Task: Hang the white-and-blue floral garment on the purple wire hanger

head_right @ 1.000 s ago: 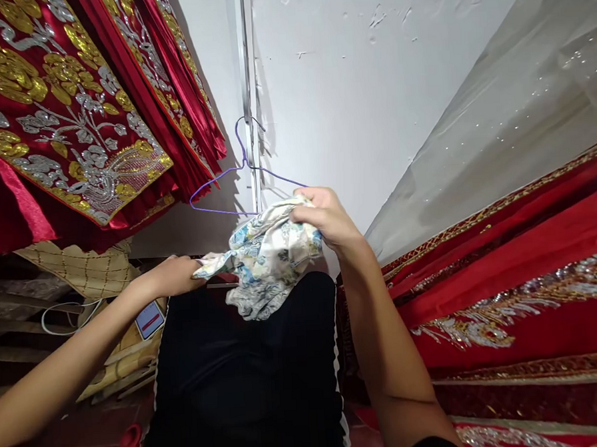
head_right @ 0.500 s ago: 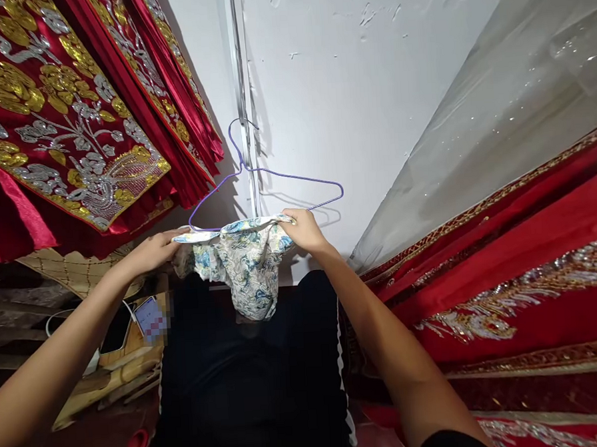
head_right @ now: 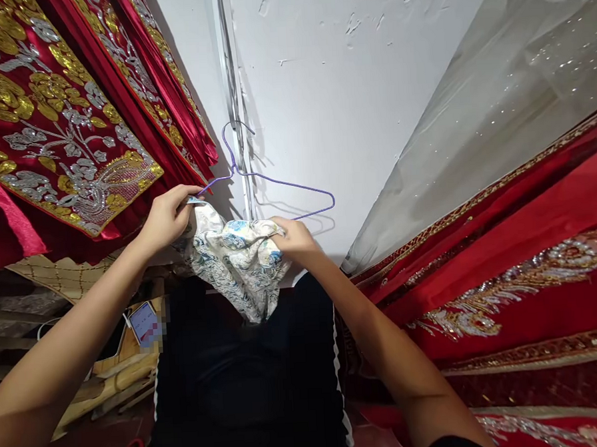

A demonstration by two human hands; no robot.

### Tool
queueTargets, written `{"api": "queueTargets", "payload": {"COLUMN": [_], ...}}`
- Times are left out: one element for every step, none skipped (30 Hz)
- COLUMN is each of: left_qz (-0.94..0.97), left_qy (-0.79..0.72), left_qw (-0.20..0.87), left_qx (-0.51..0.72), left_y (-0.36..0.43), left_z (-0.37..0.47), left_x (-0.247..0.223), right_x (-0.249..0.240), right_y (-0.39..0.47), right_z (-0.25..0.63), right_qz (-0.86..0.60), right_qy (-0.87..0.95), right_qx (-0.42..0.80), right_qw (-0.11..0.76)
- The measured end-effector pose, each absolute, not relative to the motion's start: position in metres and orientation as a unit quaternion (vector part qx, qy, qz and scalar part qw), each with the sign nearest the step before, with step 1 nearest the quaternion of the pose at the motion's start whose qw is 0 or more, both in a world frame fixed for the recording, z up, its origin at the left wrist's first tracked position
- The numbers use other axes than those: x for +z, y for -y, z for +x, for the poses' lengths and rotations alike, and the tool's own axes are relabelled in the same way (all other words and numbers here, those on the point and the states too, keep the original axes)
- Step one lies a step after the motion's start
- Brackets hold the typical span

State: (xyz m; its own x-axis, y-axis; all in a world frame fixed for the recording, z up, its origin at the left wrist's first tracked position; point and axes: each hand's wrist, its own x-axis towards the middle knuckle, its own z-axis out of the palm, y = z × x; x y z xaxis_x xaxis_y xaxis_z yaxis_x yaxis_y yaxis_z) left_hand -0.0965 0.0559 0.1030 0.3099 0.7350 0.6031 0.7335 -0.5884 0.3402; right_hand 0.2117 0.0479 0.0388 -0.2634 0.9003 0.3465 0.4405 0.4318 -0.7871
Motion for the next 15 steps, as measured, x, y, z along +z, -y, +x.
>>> {"api": "queueTargets", "payload": {"left_qz": [0.813, 0.815, 0.816, 0.817, 0.819, 0.822, 0.824, 0.822, 0.815, 0.800, 0.779, 0.754, 0.729, 0.709, 0.696], "left_qy": [-0.454, -0.457, -0.459, -0.460, -0.457, -0.454, -0.450, -0.450, -0.455, -0.468, -0.485, -0.504, -0.520, -0.529, -0.530], "left_qw": [-0.004, -0.010, -0.018, -0.024, -0.028, -0.029, -0.027, -0.023, -0.016, -0.004, 0.014, 0.040, 0.073, 0.105, 0.130], "left_qx": [0.364, 0.357, 0.351, 0.348, 0.344, 0.342, 0.343, 0.348, 0.358, 0.375, 0.396, 0.419, 0.439, 0.454, 0.467], "left_y": [-0.057, -0.058, -0.059, -0.059, -0.060, -0.060, -0.061, -0.062, -0.064, -0.066, -0.069, -0.073, -0.077, -0.080, -0.084], "left_z": [-0.097, -0.099, -0.101, -0.103, -0.104, -0.106, -0.108, -0.109, -0.111, -0.113, -0.115, -0.117, -0.118, -0.118, -0.116], "left_x": [0.106, 0.108, 0.110, 0.112, 0.114, 0.115, 0.116, 0.116, 0.115, 0.114, 0.111, 0.108, 0.105, 0.103, 0.100], "right_x": [0.041, 0.044, 0.047, 0.049, 0.052, 0.056, 0.060, 0.065, 0.070, 0.075, 0.079, 0.082, 0.084, 0.085, 0.085], "right_y": [-0.045, -0.043, -0.043, -0.044, -0.045, -0.048, -0.051, -0.054, -0.056, -0.058, -0.059, -0.060, -0.060, -0.060, -0.061], "right_z": [0.218, 0.226, 0.236, 0.247, 0.259, 0.272, 0.284, 0.295, 0.304, 0.311, 0.313, 0.313, 0.308, 0.300, 0.290], "right_qz": [-0.463, -0.478, -0.492, -0.502, -0.504, -0.501, -0.494, -0.483, -0.473, -0.462, -0.451, -0.436, -0.420, -0.403, -0.390], "right_qy": [0.718, 0.684, 0.646, 0.613, 0.593, 0.588, 0.594, 0.607, 0.623, 0.637, 0.643, 0.639, 0.629, 0.621, 0.615], "right_qx": [0.261, 0.237, 0.214, 0.199, 0.194, 0.201, 0.220, 0.252, 0.298, 0.351, 0.405, 0.456, 0.490, 0.503, 0.499], "right_qw": [0.449, 0.497, 0.543, 0.577, 0.596, 0.603, 0.596, 0.578, 0.547, 0.508, 0.469, 0.440, 0.433, 0.446, 0.470]}}
